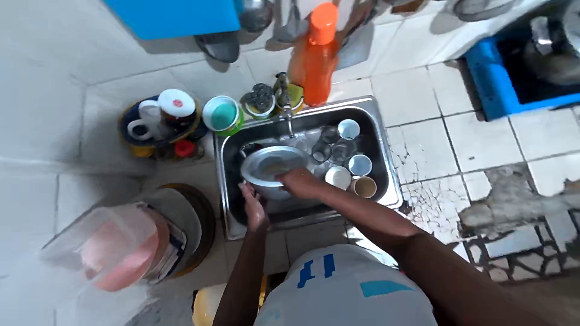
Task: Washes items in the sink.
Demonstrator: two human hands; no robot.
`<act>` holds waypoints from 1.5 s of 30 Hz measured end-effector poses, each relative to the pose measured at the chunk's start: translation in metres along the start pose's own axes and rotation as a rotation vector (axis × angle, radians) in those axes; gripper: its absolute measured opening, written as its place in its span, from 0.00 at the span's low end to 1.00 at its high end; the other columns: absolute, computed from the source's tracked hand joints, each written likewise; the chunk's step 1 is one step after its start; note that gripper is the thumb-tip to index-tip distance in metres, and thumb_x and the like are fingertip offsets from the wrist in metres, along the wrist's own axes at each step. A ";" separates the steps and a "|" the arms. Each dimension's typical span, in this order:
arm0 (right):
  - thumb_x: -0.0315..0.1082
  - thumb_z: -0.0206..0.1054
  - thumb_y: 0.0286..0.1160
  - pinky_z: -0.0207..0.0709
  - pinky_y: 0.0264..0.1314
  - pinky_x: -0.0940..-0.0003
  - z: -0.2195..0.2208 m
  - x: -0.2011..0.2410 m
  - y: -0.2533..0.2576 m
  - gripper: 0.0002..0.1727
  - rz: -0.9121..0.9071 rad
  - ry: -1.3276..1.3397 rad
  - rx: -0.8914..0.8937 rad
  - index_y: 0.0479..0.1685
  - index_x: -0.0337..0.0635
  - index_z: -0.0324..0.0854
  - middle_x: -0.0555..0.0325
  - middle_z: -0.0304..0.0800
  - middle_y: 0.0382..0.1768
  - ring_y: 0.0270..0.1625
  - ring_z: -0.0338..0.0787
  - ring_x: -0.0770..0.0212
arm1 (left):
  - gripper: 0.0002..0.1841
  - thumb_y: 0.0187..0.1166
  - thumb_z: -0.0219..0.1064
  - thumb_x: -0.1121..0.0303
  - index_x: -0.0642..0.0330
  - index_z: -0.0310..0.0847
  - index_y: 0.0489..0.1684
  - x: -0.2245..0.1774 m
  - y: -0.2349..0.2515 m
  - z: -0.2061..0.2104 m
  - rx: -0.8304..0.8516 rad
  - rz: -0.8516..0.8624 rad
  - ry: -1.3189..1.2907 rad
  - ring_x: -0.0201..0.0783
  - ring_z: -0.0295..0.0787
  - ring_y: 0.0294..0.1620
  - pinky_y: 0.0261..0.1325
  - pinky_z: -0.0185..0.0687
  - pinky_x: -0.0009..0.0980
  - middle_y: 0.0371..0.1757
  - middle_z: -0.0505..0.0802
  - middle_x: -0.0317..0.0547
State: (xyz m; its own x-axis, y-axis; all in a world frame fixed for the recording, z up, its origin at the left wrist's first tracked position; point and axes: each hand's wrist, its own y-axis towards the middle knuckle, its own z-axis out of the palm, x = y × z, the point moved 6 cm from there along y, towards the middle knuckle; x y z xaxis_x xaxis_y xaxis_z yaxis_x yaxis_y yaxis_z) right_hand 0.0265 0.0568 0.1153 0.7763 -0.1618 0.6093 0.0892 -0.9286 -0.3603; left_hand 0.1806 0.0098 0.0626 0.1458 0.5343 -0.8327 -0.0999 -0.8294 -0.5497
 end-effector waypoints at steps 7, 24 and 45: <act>0.28 0.57 0.86 0.77 0.72 0.37 0.037 -0.026 0.033 0.21 0.056 0.161 -0.244 0.76 0.42 0.79 0.41 0.91 0.62 0.65 0.90 0.38 | 0.38 0.79 0.66 0.75 0.63 0.50 0.91 -0.012 0.043 0.064 -0.026 0.101 0.072 0.51 0.82 0.69 0.67 0.83 0.48 0.76 0.78 0.63; 0.09 0.52 0.76 0.47 0.96 0.64 0.060 -0.140 0.107 0.36 0.419 -0.372 -0.064 0.89 0.30 0.59 0.47 0.48 0.95 0.97 0.47 0.52 | 0.30 0.75 0.61 0.84 0.58 0.75 0.80 -0.079 0.114 0.084 0.473 0.390 0.791 0.48 0.78 0.79 0.79 0.74 0.53 0.82 0.80 0.50; 0.22 0.64 0.76 0.34 0.98 0.45 0.091 -0.139 0.087 0.34 0.261 -0.438 -0.001 0.86 0.36 0.68 0.39 0.61 0.90 0.96 0.45 0.39 | 0.29 0.75 0.61 0.83 0.59 0.76 0.79 -0.072 0.086 0.084 0.354 0.504 0.813 0.56 0.82 0.73 0.70 0.79 0.59 0.77 0.82 0.57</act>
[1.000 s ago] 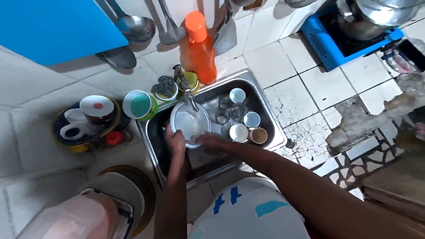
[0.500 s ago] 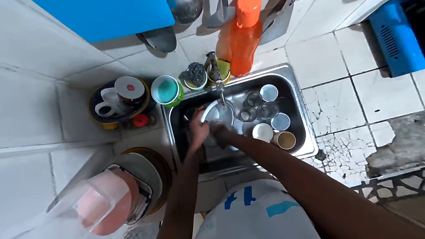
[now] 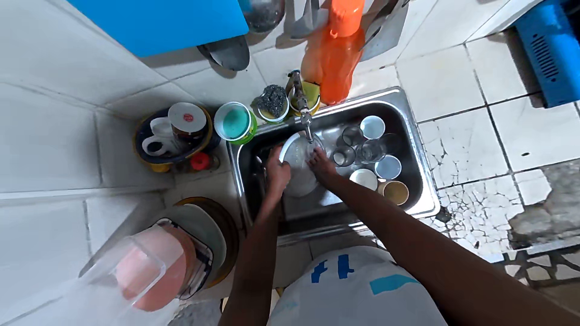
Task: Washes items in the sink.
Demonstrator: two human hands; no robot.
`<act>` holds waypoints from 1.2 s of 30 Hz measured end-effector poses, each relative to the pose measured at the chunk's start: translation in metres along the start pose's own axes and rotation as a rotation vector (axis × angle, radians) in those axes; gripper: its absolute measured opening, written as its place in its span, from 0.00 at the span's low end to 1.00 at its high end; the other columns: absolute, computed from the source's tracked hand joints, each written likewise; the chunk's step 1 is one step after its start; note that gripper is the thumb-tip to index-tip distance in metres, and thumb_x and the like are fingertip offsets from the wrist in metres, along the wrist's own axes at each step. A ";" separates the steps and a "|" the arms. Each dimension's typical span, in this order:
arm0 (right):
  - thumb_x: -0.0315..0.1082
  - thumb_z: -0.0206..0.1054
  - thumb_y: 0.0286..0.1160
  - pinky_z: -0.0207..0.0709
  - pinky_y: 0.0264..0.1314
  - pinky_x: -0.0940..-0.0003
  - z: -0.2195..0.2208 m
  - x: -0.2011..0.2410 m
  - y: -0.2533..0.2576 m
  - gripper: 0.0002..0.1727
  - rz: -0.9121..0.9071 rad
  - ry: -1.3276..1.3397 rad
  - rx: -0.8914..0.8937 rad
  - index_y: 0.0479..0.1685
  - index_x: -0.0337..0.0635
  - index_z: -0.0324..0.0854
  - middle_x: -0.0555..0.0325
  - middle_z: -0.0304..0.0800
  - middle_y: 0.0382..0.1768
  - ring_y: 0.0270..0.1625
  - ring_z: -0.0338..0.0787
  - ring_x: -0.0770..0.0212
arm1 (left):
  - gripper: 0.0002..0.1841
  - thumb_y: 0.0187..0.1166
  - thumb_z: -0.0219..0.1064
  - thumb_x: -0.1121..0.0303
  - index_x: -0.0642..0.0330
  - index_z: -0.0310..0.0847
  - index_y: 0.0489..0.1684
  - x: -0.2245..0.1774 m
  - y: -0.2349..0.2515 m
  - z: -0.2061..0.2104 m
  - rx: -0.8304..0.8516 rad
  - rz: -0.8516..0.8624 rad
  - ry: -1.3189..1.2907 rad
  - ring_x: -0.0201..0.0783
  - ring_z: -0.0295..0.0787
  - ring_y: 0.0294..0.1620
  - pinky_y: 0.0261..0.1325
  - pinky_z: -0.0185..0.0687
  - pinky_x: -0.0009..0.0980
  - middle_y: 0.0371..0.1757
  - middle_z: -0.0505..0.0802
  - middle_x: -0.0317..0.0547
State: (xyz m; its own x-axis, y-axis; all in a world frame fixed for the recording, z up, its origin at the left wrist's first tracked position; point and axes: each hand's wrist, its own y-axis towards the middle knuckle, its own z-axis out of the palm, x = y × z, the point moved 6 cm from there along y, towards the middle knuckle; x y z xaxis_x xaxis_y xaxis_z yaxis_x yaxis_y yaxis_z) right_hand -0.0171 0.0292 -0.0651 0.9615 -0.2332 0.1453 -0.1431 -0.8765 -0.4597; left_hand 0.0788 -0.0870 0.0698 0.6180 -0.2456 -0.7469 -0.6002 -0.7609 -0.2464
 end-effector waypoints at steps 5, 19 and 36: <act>0.28 0.54 0.87 0.63 0.77 0.26 -0.083 0.063 -0.050 0.19 0.092 0.253 0.430 0.67 0.24 0.79 0.27 0.79 0.71 0.78 0.75 0.28 | 0.31 0.74 0.61 0.84 0.60 0.72 0.81 0.019 -0.007 -0.006 -0.077 -0.122 -0.082 0.51 0.80 0.76 0.75 0.77 0.54 0.79 0.81 0.55; 0.33 0.54 0.88 0.71 0.75 0.34 -0.272 0.017 0.073 0.23 0.057 0.066 -0.176 0.79 0.43 0.76 0.27 0.72 0.77 0.79 0.72 0.27 | 0.25 0.71 0.57 0.80 0.51 0.87 0.66 -0.004 -0.127 0.013 -0.422 0.538 0.411 0.73 0.66 0.85 0.80 0.31 0.84 0.73 0.88 0.54; 0.22 0.62 0.73 0.82 0.66 0.49 -0.323 0.045 -0.023 0.13 -0.167 0.434 -0.537 0.52 0.36 0.87 0.42 0.87 0.55 0.63 0.88 0.42 | 0.33 0.67 0.65 0.87 0.64 0.72 0.78 0.075 -0.069 0.003 -0.289 -0.428 -0.564 0.47 0.87 0.58 0.57 0.86 0.46 0.64 0.87 0.61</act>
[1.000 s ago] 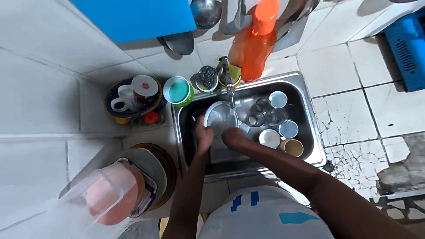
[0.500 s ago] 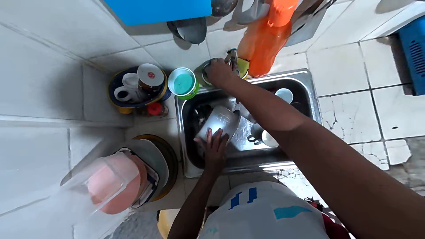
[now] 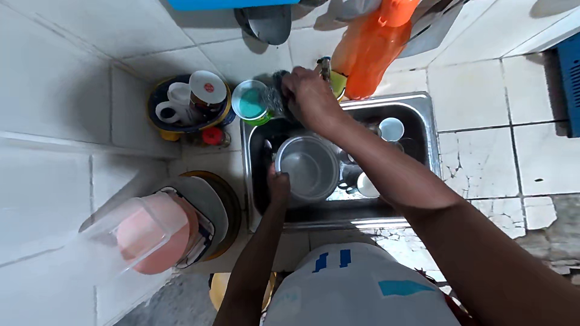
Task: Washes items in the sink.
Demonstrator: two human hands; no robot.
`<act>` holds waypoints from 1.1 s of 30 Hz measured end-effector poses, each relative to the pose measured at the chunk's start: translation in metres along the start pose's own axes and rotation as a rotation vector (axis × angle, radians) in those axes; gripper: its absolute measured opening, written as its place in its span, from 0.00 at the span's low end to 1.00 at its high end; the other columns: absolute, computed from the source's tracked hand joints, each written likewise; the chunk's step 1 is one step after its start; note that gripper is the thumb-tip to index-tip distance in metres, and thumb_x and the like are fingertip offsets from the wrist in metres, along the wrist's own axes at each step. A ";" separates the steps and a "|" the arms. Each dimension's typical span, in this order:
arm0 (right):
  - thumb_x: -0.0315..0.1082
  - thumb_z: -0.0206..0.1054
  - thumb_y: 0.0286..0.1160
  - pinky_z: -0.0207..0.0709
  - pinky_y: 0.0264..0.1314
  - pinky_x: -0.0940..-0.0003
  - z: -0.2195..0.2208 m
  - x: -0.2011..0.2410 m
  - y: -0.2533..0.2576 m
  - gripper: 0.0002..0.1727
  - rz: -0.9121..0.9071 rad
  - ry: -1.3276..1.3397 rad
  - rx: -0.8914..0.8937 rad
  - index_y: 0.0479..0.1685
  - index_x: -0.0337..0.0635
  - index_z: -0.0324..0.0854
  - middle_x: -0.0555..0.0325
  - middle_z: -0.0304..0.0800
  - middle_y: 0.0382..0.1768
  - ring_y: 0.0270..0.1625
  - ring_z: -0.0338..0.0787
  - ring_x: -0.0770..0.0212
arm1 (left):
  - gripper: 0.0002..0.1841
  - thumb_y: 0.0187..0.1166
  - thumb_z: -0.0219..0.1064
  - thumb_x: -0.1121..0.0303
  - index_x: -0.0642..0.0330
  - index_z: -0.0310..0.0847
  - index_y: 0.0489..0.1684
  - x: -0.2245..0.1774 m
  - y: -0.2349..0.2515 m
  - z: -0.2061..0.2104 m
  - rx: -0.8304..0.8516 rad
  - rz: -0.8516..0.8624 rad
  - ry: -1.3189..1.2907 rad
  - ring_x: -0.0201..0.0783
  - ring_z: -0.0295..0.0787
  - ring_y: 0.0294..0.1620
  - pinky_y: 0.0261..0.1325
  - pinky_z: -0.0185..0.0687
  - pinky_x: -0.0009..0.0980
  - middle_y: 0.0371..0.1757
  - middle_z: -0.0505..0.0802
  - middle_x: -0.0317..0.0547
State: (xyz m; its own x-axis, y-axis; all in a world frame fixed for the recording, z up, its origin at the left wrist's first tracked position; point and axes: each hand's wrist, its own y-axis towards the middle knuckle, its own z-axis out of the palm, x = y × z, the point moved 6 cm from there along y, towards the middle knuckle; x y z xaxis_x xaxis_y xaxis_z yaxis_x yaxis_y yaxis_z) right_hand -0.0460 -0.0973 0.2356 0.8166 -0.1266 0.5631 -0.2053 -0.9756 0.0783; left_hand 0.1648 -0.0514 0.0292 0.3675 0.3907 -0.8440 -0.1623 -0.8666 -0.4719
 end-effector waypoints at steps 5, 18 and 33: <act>0.25 0.67 0.73 0.84 0.64 0.42 0.072 -0.026 -0.074 0.09 0.072 -0.021 0.272 0.48 0.39 0.89 0.42 0.88 0.53 0.62 0.88 0.40 | 0.31 0.72 0.68 0.83 0.60 0.73 0.80 0.024 0.037 0.026 -0.005 -0.096 -0.132 0.48 0.86 0.61 0.60 0.85 0.48 0.68 0.86 0.58; 0.32 0.67 0.79 0.78 0.65 0.28 0.221 -0.158 -0.121 0.20 0.508 -0.293 0.744 0.69 0.37 0.83 0.30 0.74 0.77 0.76 0.76 0.26 | 0.25 0.94 0.52 0.55 0.53 0.73 0.84 0.016 0.080 0.050 -0.076 0.337 0.522 0.60 0.83 0.71 0.72 0.77 0.58 0.75 0.82 0.64; 0.30 0.57 0.85 0.60 0.86 0.35 0.234 -0.161 -0.064 0.20 0.358 -0.376 0.531 0.71 0.35 0.80 0.33 0.77 0.76 0.83 0.70 0.32 | 0.24 0.93 0.53 0.58 0.51 0.70 0.86 0.009 0.077 0.056 -0.047 0.352 0.604 0.59 0.86 0.64 0.66 0.83 0.55 0.69 0.84 0.65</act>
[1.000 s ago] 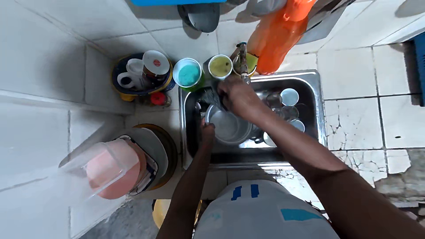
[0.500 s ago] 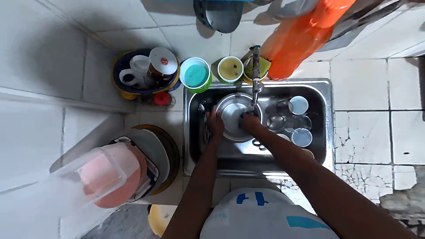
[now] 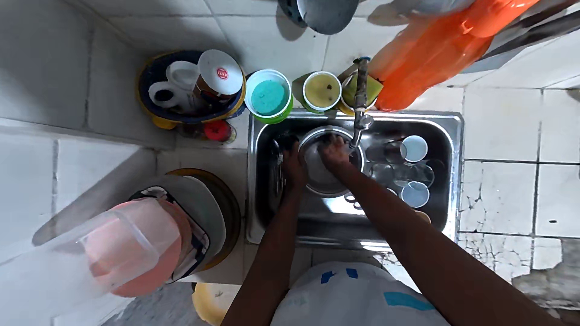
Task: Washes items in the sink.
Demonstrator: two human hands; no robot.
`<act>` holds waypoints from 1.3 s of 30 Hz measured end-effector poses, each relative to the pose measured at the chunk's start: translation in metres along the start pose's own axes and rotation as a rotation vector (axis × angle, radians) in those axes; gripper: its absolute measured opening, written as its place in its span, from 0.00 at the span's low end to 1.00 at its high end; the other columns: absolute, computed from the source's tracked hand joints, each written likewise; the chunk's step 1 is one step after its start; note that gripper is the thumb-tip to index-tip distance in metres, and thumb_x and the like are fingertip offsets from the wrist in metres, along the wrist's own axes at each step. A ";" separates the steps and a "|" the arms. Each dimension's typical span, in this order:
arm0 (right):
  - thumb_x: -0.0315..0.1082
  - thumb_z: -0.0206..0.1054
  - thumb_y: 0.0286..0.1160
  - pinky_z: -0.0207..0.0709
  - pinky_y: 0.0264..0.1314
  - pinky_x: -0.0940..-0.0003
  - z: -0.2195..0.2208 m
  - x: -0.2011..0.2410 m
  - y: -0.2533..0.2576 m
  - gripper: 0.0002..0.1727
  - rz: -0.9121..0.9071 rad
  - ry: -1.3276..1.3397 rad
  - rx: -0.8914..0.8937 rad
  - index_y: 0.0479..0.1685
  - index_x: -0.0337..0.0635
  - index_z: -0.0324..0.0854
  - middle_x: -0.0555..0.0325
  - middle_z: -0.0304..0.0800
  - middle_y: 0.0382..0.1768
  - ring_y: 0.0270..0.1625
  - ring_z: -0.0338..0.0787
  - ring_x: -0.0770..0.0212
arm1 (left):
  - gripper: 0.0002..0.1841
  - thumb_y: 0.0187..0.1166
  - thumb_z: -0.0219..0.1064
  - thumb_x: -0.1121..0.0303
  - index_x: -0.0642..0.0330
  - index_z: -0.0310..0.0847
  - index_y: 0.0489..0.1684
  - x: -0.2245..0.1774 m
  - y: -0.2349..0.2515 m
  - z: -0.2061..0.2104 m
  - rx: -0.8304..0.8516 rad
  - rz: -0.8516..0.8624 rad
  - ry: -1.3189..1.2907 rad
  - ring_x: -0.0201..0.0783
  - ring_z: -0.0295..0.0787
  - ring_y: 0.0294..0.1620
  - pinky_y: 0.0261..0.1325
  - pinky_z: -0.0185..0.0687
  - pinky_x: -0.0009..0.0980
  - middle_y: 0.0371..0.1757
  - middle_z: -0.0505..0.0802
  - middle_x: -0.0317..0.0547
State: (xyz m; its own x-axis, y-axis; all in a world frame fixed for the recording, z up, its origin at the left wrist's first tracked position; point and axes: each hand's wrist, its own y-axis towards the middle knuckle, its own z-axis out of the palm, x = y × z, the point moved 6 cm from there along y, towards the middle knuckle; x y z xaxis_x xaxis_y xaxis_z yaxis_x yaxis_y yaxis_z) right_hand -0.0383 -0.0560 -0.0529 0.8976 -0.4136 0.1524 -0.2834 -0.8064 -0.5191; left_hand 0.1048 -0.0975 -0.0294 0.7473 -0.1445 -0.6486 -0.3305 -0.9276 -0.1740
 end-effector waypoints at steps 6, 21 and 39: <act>0.37 0.57 0.86 0.76 0.68 0.32 0.039 0.027 -0.058 0.18 -0.008 0.189 0.333 0.63 0.37 0.85 0.35 0.90 0.60 0.67 0.87 0.33 | 0.24 0.92 0.55 0.59 0.51 0.71 0.86 0.003 0.000 0.007 -0.001 -0.059 -0.061 0.60 0.87 0.63 0.65 0.83 0.57 0.68 0.84 0.66; 0.36 0.63 0.83 0.79 0.65 0.32 0.041 0.029 -0.047 0.15 -0.105 0.236 0.183 0.58 0.42 0.89 0.39 0.91 0.59 0.64 0.88 0.35 | 0.26 0.92 0.55 0.59 0.47 0.66 0.89 -0.004 -0.002 0.006 0.077 -0.112 -0.022 0.60 0.87 0.63 0.61 0.85 0.57 0.74 0.81 0.64; 0.31 0.60 0.84 0.80 0.70 0.40 0.016 0.037 0.006 0.16 -0.193 0.159 -0.026 0.65 0.40 0.85 0.44 0.83 0.73 0.77 0.80 0.38 | 0.25 0.90 0.57 0.66 0.53 0.70 0.86 0.000 0.001 0.006 0.026 -0.035 0.015 0.60 0.87 0.64 0.64 0.85 0.54 0.71 0.83 0.66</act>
State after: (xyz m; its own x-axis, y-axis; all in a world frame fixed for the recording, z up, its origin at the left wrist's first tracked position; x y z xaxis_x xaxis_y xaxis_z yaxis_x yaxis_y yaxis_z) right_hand -0.0018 -0.0689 -0.0634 0.8719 -0.3110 0.3783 -0.1227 -0.8865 -0.4461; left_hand 0.1013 -0.0964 -0.0344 0.7671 -0.1176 -0.6307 -0.3188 -0.9230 -0.2155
